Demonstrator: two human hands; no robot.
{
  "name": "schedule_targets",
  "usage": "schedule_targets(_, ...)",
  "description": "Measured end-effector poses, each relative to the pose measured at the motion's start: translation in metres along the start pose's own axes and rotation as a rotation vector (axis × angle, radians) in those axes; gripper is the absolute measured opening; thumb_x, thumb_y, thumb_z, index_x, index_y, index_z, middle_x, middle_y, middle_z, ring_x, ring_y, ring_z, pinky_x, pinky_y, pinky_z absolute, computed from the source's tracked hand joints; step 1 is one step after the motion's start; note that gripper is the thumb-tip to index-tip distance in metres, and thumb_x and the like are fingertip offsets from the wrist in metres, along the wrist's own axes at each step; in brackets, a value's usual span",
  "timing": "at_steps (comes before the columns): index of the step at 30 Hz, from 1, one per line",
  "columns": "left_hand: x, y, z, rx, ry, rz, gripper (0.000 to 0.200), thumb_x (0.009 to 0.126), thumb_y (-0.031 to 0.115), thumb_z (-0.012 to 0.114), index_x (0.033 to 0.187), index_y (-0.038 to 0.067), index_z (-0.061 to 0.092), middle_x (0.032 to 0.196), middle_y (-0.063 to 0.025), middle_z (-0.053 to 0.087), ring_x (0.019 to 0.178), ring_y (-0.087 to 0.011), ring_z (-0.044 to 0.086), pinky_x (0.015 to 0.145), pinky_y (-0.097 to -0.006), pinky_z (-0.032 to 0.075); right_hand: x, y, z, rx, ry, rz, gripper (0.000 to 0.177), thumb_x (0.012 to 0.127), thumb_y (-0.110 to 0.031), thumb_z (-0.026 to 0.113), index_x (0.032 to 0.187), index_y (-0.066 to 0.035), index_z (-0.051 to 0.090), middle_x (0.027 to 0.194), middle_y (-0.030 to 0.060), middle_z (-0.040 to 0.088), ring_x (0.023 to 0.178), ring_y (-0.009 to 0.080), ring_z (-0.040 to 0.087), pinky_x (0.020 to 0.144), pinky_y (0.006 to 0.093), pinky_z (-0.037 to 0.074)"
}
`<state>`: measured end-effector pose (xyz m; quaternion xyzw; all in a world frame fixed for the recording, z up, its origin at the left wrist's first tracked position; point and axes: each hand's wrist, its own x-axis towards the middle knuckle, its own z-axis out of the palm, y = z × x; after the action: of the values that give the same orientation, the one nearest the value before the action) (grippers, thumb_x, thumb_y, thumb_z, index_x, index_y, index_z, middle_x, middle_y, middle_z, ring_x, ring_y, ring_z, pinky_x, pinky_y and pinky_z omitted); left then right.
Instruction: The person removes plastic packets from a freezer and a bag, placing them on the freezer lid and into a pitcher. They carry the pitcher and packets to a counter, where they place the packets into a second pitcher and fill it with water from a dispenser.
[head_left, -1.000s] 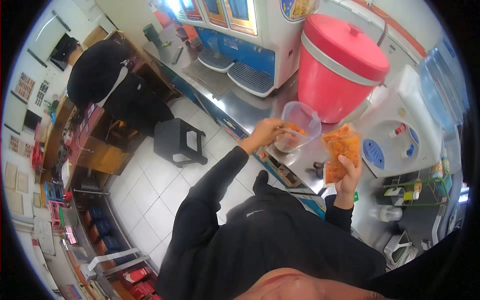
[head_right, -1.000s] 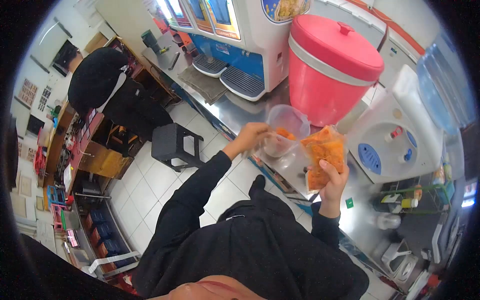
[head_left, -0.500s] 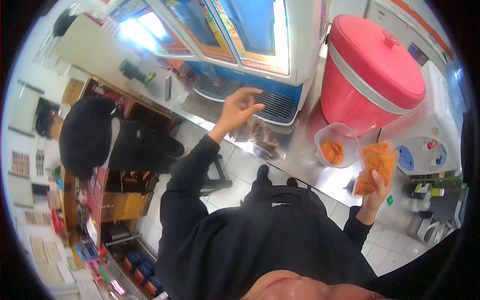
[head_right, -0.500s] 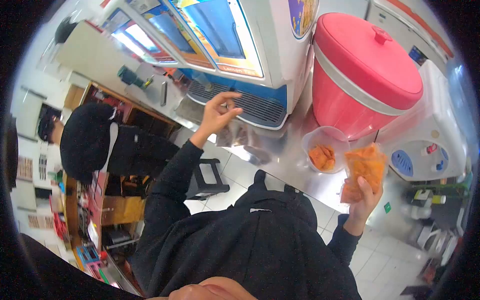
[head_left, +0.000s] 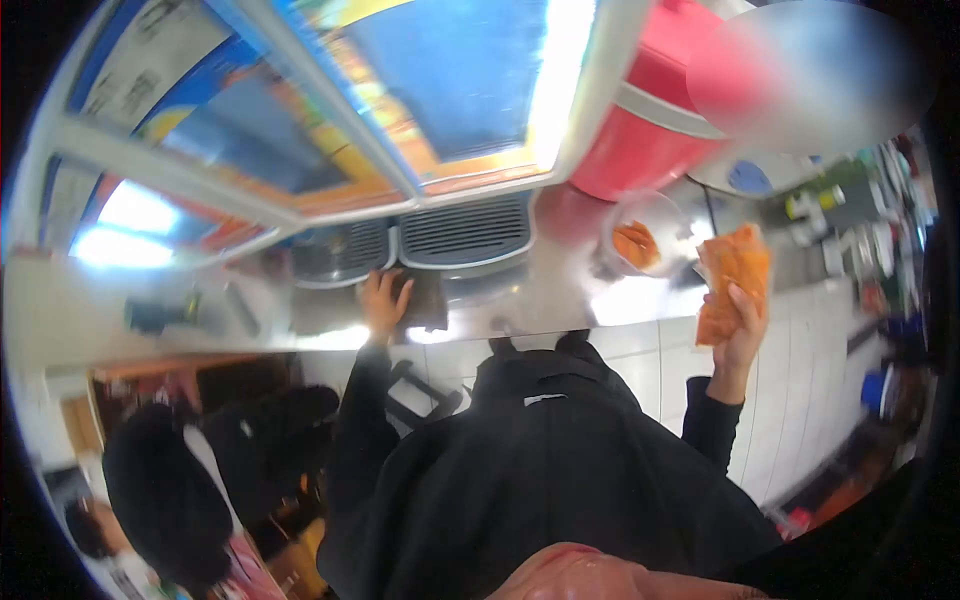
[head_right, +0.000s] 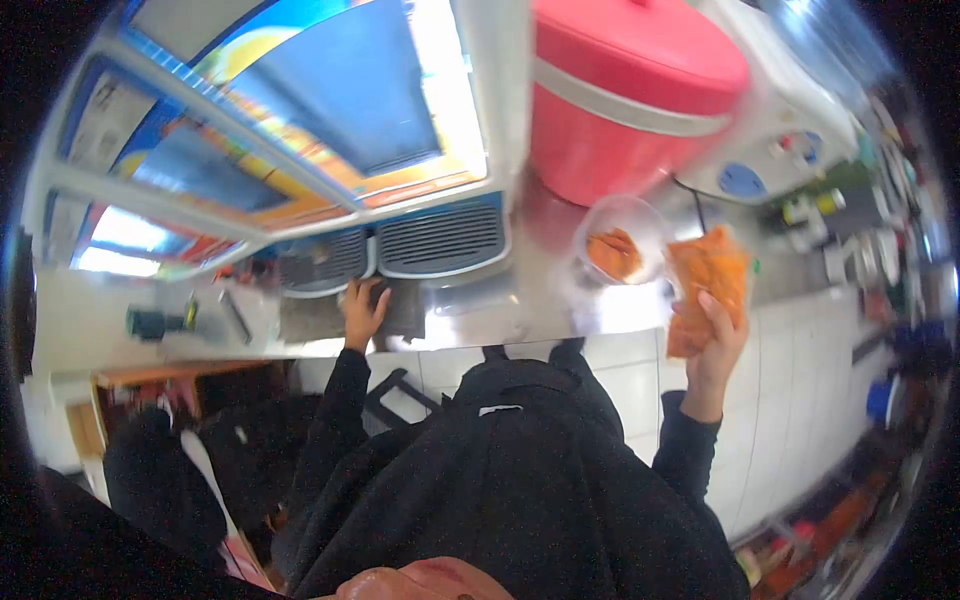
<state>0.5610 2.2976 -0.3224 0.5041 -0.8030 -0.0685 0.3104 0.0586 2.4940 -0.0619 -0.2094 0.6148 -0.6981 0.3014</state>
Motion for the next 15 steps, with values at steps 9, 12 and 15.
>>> schedule_targets(9,0.003,0.054,0.008,0.275,0.281,-0.014,0.04,0.087,0.03,0.071,0.121,0.01,0.063,0.113,-0.0164,0.052,0.109,-0.0333,0.046,0.097,-0.0484,0.03,0.002,-0.01,-0.012,0.074,0.038,0.022,0.042,0.085,-0.013,0.062,0.124,0.003,0.054,0.113,0.0127,0.063,0.089,0.0207,0.064,0.072,0.0329,0.055)
schedule_targets(12,0.018,0.115,0.024,0.058,0.335,0.031,0.039,0.085,0.019,0.073,0.12,0.005,0.06,0.111,-0.0175,0.051,0.107,-0.033,0.047,0.096,-0.046,0.034,0.007,-0.009,-0.028,0.145,0.024,0.033,0.043,0.085,-0.013,0.062,0.124,0.003,0.053,0.113,0.0124,0.063,0.09,0.0207,0.064,0.072,0.033,0.055)
schedule_targets(15,0.051,0.214,0.042,-0.274,0.344,0.186,0.033,0.084,0.013,0.072,0.113,0.003,0.061,0.106,-0.0175,0.055,0.102,-0.0331,0.051,0.091,-0.0431,0.04,0.022,-0.015,-0.06,0.201,0.079,0.01,0.04,0.084,-0.013,0.063,0.118,0.005,0.055,0.104,0.0138,0.066,0.078,0.0232,0.067,0.064,0.034,0.057)
